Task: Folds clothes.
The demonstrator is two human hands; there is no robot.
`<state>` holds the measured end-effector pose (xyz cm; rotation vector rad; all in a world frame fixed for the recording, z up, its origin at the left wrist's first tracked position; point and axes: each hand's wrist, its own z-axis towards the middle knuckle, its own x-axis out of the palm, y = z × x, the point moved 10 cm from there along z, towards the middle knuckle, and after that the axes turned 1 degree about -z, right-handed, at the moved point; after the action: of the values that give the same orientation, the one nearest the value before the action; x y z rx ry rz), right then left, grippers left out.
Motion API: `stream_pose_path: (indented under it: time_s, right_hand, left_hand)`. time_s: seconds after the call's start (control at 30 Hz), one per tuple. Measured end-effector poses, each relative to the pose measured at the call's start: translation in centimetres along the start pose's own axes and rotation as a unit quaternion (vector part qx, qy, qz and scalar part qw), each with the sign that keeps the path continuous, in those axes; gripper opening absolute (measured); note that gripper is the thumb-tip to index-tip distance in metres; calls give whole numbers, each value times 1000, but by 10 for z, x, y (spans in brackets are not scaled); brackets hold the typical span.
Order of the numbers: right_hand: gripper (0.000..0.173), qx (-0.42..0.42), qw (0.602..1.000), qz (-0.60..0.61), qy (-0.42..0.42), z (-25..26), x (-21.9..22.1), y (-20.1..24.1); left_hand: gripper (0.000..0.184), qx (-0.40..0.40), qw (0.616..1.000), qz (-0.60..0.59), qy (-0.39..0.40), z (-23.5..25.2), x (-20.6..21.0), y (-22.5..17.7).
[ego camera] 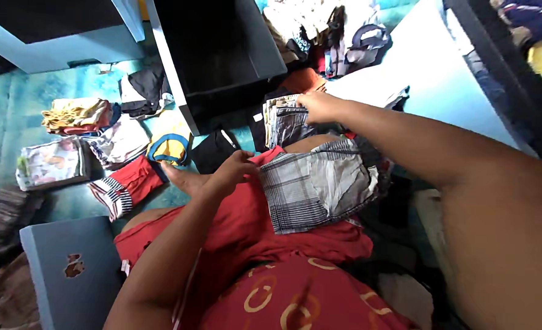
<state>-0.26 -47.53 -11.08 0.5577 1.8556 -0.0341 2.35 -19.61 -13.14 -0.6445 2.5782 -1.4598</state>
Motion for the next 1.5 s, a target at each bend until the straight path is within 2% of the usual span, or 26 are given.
stream_pose_path:
  time_s: [0.07,0.17,0.27,0.37,0.53,0.57,0.7,0.77,0.83,0.93,1.0,1.1,1.23,1.37,1.43,1.5]
  right_hand:
    - [65,-13,1000,-7,-8,-4,4,8]
    - [66,-31,998,-29,-43,-10,0,23]
    - [70,-91,991,-65,-75,-11,-2,36]
    - [64,-185,971,-116,-93,-17,-1,56]
    - [46,-263,941,-162,-136,-23,6,69]
    - [45,-267,939,-169,-135,-22,9,68]
    - [64,-231,955,-164,-92,-11,19,57]
    - [60,-198,967,-143,-75,-8,20,52]
    - [60,-188,971,-119,-91,-9,16,49]
    - [81,-203,966,-109,-119,-15,12,51]
    - [86,-220,959,-118,-131,-16,11,54]
    - [75,-227,956,-129,-135,-17,10,57]
    - [41,-234,952,-145,-132,-16,12,58]
    - [27,-253,956,-106,-103,-11,25,46]
    - [18,-209,974,-71,-54,-9,20,43]
    - [18,-154,987,-24,-31,-11,-9,48]
  left_hand:
    - [46,-11,1000,-19,-16,-3,-2,-10]
    - [33,-8,999,-24,-37,-9,-5,-20]
    - [32,0,998,-31,-48,-16,-10,-22]
    - [30,7,998,-38,-58,-20,-15,-21]
    - [29,23,995,-63,-69,-18,-18,-21]
    - [28,24,995,-68,-68,-16,-18,-20]
    - [24,22,994,-85,-66,-11,-17,-17]
    - [23,19,993,-92,-69,-9,-17,-13]
    - [23,19,992,-95,-77,-8,-18,-11]
    - [23,23,992,-99,-78,-10,-20,-9]
    - [21,29,992,-95,-76,-11,-23,-7]
    - [21,39,992,-87,-86,-14,-33,-5]
    - [23,51,992,-64,-100,-15,-47,-5]
    - [24,62,992,-33,-107,-20,-49,-9]
    - [23,64,992,-24,-106,-19,-50,-9]
    - [26,89,991,-10,-101,-18,-49,-11]
